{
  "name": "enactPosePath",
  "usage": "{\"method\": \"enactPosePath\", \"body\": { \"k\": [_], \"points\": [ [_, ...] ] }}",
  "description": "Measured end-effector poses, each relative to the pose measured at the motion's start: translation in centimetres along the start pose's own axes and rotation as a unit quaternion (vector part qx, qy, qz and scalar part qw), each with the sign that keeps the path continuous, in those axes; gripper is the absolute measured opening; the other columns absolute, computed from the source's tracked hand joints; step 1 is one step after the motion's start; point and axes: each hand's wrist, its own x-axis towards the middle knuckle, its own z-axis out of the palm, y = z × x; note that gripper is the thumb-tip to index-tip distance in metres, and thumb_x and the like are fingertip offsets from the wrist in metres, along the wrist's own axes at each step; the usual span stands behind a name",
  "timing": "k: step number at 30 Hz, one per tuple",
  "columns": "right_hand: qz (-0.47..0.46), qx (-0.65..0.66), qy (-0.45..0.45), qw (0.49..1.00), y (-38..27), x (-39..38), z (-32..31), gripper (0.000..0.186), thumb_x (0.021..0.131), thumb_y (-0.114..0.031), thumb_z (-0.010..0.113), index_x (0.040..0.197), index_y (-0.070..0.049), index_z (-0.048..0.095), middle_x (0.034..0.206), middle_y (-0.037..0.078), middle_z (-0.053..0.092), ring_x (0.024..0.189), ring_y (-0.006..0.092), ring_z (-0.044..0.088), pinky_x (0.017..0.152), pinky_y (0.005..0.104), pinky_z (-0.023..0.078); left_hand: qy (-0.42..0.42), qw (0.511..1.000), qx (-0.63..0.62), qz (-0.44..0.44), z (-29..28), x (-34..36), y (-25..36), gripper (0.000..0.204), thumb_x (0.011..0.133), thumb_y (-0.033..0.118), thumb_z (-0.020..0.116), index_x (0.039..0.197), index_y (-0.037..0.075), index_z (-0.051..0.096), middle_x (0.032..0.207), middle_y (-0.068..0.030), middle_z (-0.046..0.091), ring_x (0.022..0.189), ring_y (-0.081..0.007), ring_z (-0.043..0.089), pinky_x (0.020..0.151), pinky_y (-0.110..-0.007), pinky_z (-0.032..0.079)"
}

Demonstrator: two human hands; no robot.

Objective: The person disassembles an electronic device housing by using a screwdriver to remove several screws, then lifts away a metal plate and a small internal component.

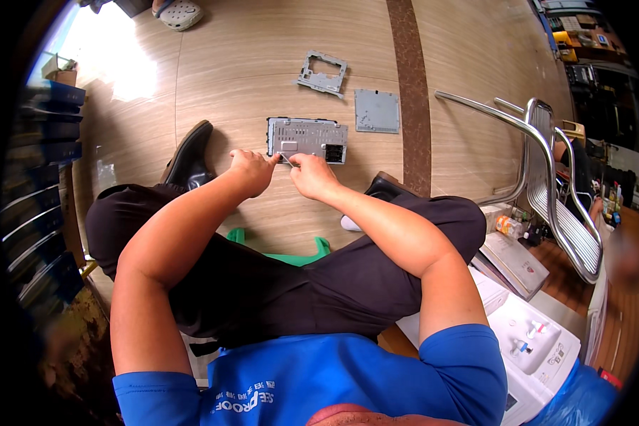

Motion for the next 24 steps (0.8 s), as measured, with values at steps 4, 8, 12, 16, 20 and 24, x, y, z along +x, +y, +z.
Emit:
{"method": "enactPosePath", "body": {
  "k": [4, 8, 12, 16, 20, 24],
  "points": [
    [-0.004, 0.002, 0.0, 1.0, 0.0, 0.1, 0.0, 0.029, 0.084, -0.014, 0.055, 0.106, -0.003, 0.07, 0.098, 0.028, 0.068, 0.098, 0.0423, 0.066, 0.089, 0.0492, 0.052, 0.021, 0.999, 0.025, 0.006, 0.0, -0.1, 0.0, 0.074, 0.092, 0.02, 0.057, 0.158, 0.019, 0.024, 0.13, -0.0149, 0.061, 0.112, -0.0315, 0.065, 0.086, -0.051, 0.051],
    [-0.006, 0.007, 0.004, 1.0, 0.3, 0.2, 0.1, 0.029, 0.084, -0.014, 0.054, 0.105, -0.003, 0.07, 0.098, 0.027, 0.068, 0.098, 0.0421, 0.066, 0.089, 0.049, 0.052, -0.023, 1.0, -0.018, -0.003, -0.9, -0.4, 0.1, 0.072, 0.096, 0.02, 0.054, 0.159, 0.02, 0.02, 0.139, -0.0162, 0.056, 0.123, -0.0351, 0.057, 0.099, -0.06, 0.042],
    [-0.014, -0.011, 0.0, 1.0, 0.7, 0.6, -0.1, 0.03, 0.085, -0.014, 0.052, 0.107, -0.004, 0.071, 0.099, 0.026, 0.068, 0.097, 0.0418, 0.066, 0.089, 0.0497, 0.052, -0.019, 1.0, -0.013, -0.001, -1.1, -0.4, 0.2, 0.07, 0.096, 0.02, 0.052, 0.159, 0.02, 0.02, 0.138, -0.016, 0.057, 0.123, -0.0347, 0.058, 0.098, -0.06, 0.043],
    [-0.041, -0.104, -0.018, 0.994, -0.5, 0.2, -1.4, 0.027, 0.088, -0.014, 0.051, 0.104, -0.007, 0.071, 0.099, 0.022, 0.07, 0.093, 0.0392, 0.068, 0.083, 0.0494, 0.054, -0.019, 1.0, -0.018, -0.003, -0.7, -0.3, 0.0, 0.072, 0.095, 0.019, 0.054, 0.159, 0.02, 0.02, 0.137, -0.0158, 0.057, 0.122, -0.0341, 0.058, 0.098, -0.06, 0.043],
    [-0.086, -0.238, -0.062, 0.965, -1.5, 0.1, -2.6, 0.022, 0.089, -0.014, 0.051, 0.097, -0.008, 0.071, 0.096, 0.02, 0.07, 0.089, 0.0372, 0.069, 0.077, 0.048, 0.056, -0.016, 1.0, -0.013, -0.003, -0.5, -0.2, 0.0, 0.075, 0.094, 0.018, 0.057, 0.159, 0.019, 0.02, 0.137, -0.0153, 0.057, 0.122, -0.0335, 0.059, 0.098, -0.06, 0.043],
    [-0.132, -0.283, -0.032, 0.949, -0.7, 0.1, -2.4, 0.018, 0.091, -0.015, 0.051, 0.096, -0.008, 0.068, 0.09, 0.02, 0.069, 0.087, 0.038, 0.069, 0.074, 0.0487, 0.055, -0.022, 0.999, -0.024, -0.005, -1.0, -0.2, 0.1, 0.078, 0.092, 0.018, 0.061, 0.159, 0.019, 0.02, 0.138, -0.0145, 0.057, 0.122, -0.0328, 0.059, 0.098, -0.06, 0.043]
  ]
}}
